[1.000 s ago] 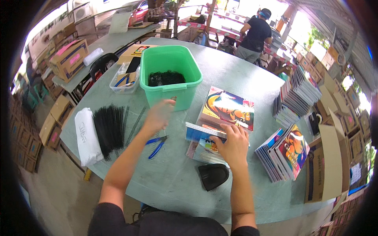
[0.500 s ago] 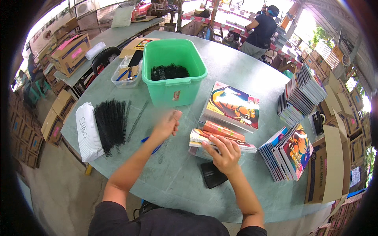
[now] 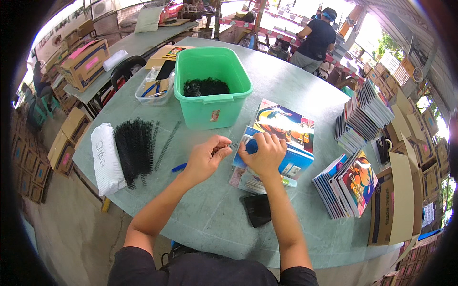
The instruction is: The person threads a plastic spiral binding through the pre-punched holes of a notebook stack, trims the excess spiral length using pliers, and places the finished items onto a pile.
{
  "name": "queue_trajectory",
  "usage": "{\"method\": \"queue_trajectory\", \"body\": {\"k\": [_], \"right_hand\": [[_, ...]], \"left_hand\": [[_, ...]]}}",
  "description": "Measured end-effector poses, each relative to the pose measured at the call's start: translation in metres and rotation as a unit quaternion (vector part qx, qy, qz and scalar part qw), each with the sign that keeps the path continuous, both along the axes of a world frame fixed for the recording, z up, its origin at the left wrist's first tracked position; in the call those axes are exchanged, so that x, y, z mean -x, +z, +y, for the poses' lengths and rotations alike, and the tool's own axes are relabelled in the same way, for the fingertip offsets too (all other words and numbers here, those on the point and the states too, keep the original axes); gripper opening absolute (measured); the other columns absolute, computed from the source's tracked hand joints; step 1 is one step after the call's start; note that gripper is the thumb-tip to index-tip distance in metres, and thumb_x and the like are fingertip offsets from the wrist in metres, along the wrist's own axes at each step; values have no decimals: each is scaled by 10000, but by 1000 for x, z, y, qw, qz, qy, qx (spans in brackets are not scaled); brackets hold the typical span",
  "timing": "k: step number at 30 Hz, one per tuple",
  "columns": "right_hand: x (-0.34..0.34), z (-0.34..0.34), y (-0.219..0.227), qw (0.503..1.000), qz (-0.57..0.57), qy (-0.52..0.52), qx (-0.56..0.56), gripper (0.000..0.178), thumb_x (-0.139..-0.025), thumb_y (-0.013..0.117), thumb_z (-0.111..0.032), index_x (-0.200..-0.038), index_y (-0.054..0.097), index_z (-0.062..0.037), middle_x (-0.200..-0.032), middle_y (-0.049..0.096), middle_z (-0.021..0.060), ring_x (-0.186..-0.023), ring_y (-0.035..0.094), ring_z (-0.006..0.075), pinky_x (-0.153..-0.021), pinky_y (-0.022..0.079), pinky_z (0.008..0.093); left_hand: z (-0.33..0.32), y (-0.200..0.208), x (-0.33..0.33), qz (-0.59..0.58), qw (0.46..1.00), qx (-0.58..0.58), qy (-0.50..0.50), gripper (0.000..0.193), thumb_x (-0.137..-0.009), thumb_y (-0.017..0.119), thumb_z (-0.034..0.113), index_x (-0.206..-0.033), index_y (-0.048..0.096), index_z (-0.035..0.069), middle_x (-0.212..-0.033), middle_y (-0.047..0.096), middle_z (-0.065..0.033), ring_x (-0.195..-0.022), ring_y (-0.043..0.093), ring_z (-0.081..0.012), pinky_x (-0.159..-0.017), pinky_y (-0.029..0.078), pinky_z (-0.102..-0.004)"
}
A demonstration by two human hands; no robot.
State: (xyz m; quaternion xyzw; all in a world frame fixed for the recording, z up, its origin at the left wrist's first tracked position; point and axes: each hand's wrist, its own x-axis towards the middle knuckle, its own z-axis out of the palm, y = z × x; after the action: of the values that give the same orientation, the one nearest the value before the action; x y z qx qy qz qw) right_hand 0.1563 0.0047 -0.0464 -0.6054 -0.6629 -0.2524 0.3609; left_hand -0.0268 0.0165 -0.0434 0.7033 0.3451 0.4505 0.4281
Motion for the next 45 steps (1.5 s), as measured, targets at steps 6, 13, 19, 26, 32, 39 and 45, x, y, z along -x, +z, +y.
{"method": "queue_trajectory", "body": {"k": [6,13,19,26,32,39,45], "right_hand": [[2,-12,4,997,27,60,29,359,-647,743,-392,-593,534,-106,-608,575,28,-611,578,201,-574,372,356],[11,-21,8,997,12,32,71,232,-694,736,-301,-700,608,-107,-695,635,45,-690,617,218,-628,416,360],[5,-32,10,989,60,117,66,157,-734,690,-192,-867,651,-120,-732,638,23,-692,602,212,-619,402,358],[10,-40,18,982,77,135,111,177,-741,659,-122,-918,646,-127,-754,639,11,-702,594,199,-632,409,346],[14,-40,18,979,37,153,131,190,-740,648,-113,-930,642,-121,-749,627,10,-704,584,199,-633,409,346],[12,-35,21,974,32,136,181,187,-758,663,-122,-945,650,-121,-790,642,32,-774,603,213,-676,419,358],[9,-29,11,978,115,153,88,182,-780,672,-182,-943,629,-112,-811,650,39,-788,612,232,-710,422,357]], "left_hand": [[-8,3,6,58,997,-58,1,238,-895,606,167,-1070,585,7,-847,646,-132,-728,617,-182,-670,482,-283],[-16,8,-2,47,996,-80,12,200,-869,625,144,-1034,596,36,-706,574,-52,-603,519,-109,-570,435,-276],[-15,4,-7,104,989,-103,-18,194,-887,604,203,-947,593,19,-677,575,-90,-575,532,-133,-554,436,-285],[-10,1,-16,54,996,-63,32,264,-908,585,268,-885,601,6,-679,578,-97,-601,563,-148,-561,442,-290],[4,3,0,80,993,-84,18,223,-877,630,240,-898,608,19,-755,594,-100,-654,578,-164,-593,455,-283],[12,21,16,203,974,-77,-62,290,-848,645,288,-1005,587,51,-732,589,-125,-715,596,-234,-645,462,-354],[23,23,27,210,973,-67,-64,296,-804,691,254,-1004,619,48,-736,599,-95,-715,580,-183,-631,453,-312]]}}
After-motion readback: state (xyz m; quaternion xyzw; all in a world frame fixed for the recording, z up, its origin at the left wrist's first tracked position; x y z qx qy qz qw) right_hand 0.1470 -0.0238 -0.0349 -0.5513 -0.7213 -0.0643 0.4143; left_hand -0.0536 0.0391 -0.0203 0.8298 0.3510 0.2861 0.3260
